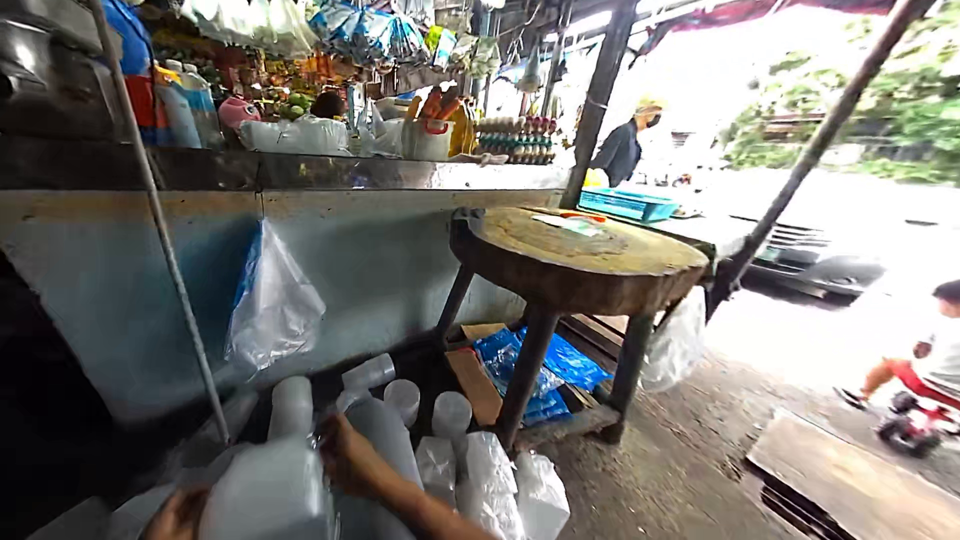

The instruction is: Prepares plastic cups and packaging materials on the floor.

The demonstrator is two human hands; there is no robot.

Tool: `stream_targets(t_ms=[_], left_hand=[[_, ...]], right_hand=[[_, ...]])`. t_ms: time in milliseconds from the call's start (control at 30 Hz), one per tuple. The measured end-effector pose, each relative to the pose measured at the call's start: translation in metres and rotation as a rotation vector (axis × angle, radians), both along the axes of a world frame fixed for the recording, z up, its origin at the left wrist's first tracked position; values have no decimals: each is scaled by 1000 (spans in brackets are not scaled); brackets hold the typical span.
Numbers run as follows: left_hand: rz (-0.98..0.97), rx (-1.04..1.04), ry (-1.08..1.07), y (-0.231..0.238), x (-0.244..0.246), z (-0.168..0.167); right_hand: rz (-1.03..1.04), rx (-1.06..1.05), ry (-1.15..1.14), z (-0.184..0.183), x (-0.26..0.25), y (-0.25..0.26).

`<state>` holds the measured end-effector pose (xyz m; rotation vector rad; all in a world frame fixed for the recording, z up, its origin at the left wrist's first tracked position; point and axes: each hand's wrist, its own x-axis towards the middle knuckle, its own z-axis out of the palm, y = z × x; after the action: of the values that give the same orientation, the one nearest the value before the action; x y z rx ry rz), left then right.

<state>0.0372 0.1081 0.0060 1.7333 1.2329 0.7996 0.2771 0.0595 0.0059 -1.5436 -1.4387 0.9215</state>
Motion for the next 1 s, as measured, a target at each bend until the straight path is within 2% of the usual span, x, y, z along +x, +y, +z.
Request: stream_targets(t_ms=[67,167,300,400,533,600,667,733,767,833,933,1000], left_hand=[[33,-48,51,16,8,22],[87,-62,70,26,13,62],[67,-89,96,30,16,104],[95,-12,-6,31,12,139],[91,38,-106,30,9,159],[96,69,-194,30,5,170],[99,113,-347,26,-1,181],[95,183,-496,19,-1,194],[86,221,-544,14,2,198],[42,246,-596,1,14,203],[-135,193,-485,-23,37,201],[-335,167,-346,-31,34,201]], right_hand=[[43,-82,-27,20,7,12],[62,-116,106,77,8,14],[74,-127,26,109,10,24],[44,3,-25,138,13,31],[60,57,-40,149,14,42],[38,181,25,160,21,41],[7,364,202,167,27,36],[57,565,326,166,29,30],[134,640,296,159,27,28],[225,685,76,137,4,22],[97,783,-258,92,-49,24],[-32,901,-297,84,-58,35]])
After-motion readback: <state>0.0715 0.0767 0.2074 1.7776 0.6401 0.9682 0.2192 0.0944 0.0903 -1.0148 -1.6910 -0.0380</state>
